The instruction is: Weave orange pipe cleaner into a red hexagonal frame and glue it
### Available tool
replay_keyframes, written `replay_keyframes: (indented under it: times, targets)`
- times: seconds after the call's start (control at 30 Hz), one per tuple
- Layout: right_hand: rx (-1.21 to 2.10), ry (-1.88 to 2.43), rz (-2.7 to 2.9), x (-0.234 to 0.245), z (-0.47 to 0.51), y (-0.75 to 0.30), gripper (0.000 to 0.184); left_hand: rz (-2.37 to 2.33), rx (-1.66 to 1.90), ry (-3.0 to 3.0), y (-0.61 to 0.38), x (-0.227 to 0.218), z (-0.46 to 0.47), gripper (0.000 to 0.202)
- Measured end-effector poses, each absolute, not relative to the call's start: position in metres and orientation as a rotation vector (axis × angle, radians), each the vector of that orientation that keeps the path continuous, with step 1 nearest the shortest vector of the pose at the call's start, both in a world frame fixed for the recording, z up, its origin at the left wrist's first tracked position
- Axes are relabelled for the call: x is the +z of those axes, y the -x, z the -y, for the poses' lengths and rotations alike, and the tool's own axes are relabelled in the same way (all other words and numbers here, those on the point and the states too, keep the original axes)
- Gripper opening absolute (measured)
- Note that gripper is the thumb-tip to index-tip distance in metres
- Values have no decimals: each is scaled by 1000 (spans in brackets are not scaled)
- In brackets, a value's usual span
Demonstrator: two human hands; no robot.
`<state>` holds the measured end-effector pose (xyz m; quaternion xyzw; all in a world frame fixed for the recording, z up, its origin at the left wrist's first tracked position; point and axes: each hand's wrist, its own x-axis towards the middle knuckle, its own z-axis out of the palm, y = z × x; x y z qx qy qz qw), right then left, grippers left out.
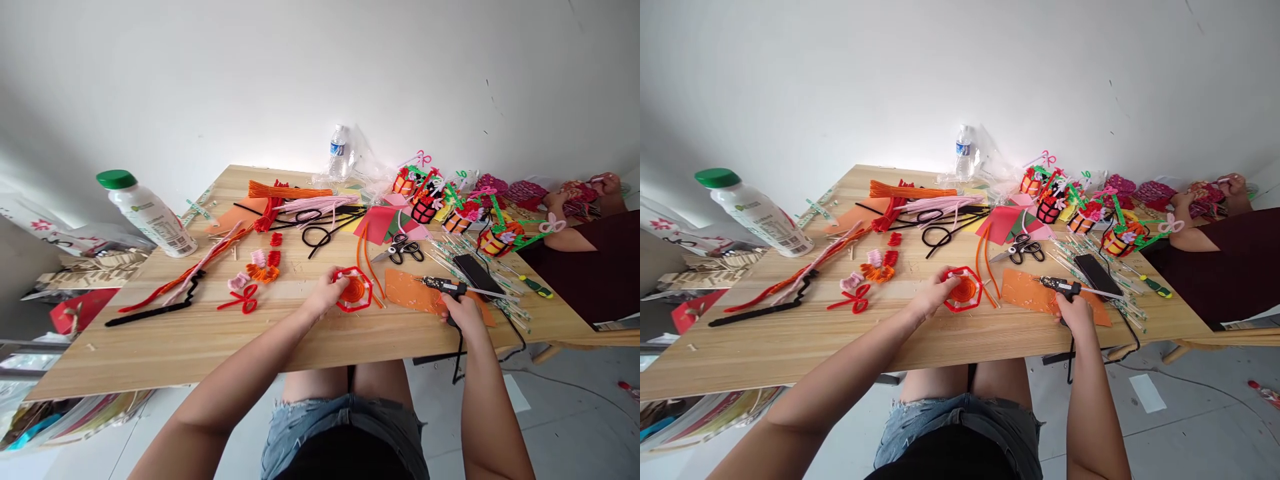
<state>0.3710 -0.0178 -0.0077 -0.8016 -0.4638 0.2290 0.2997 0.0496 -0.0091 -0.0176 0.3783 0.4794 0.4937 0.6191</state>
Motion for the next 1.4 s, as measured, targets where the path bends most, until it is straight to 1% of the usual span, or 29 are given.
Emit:
replay_keyframes:
  times: [0.07,0.13,0.23,0.33,0.4,0.43,0.5,0.57,0.67,0.77,1.0,1.13,1.27,1.4]
  targets:
    - [305,2441,1447,-6,12,-371,35,-1111,1121,-874,-51,-19,10,22]
    - [93,2598,1591,-3,8,-370,38,-1118,1105,-875,-52,-21,10,22]
    - [-11,2643,1660,1,5,-365,36,-1145,1112,-854,-52,-20,9,23]
    - [-167,2547,1667,7,5,-349,34,-1178,1179,-788,-45,-12,4,26]
    - [-330,2232,1775,12,5,-327,30,-1191,1263,-750,-36,-5,0,33]
    - [-304,2027,1904,15,4,-313,28,-1196,1301,-740,-31,-1,-3,35]
    - [-84,1646,2187,18,-1,-284,23,-1193,1387,-707,-19,4,-9,38]
    - [66,1468,2383,20,-9,-257,23,-1221,1500,-694,-8,7,-14,37]
    - [18,1474,2640,20,-21,-234,26,-1274,1539,-697,-1,6,-20,35]
    - [-64,1503,2819,18,-30,-229,22,-1232,1423,-666,-6,2,-20,35]
    - [-111,1346,2974,12,-37,-224,19,-1126,1271,-730,-22,2,-8,33]
    - [-192,1287,3021,14,-35,-228,22,-1127,1242,-717,-25,4,-4,35]
    - [-282,1135,3012,20,-23,-237,21,-1100,1248,-728,-26,0,-6,36]
    - [-296,1263,2835,21,-10,-241,17,-1112,1267,-705,-27,-5,-8,34]
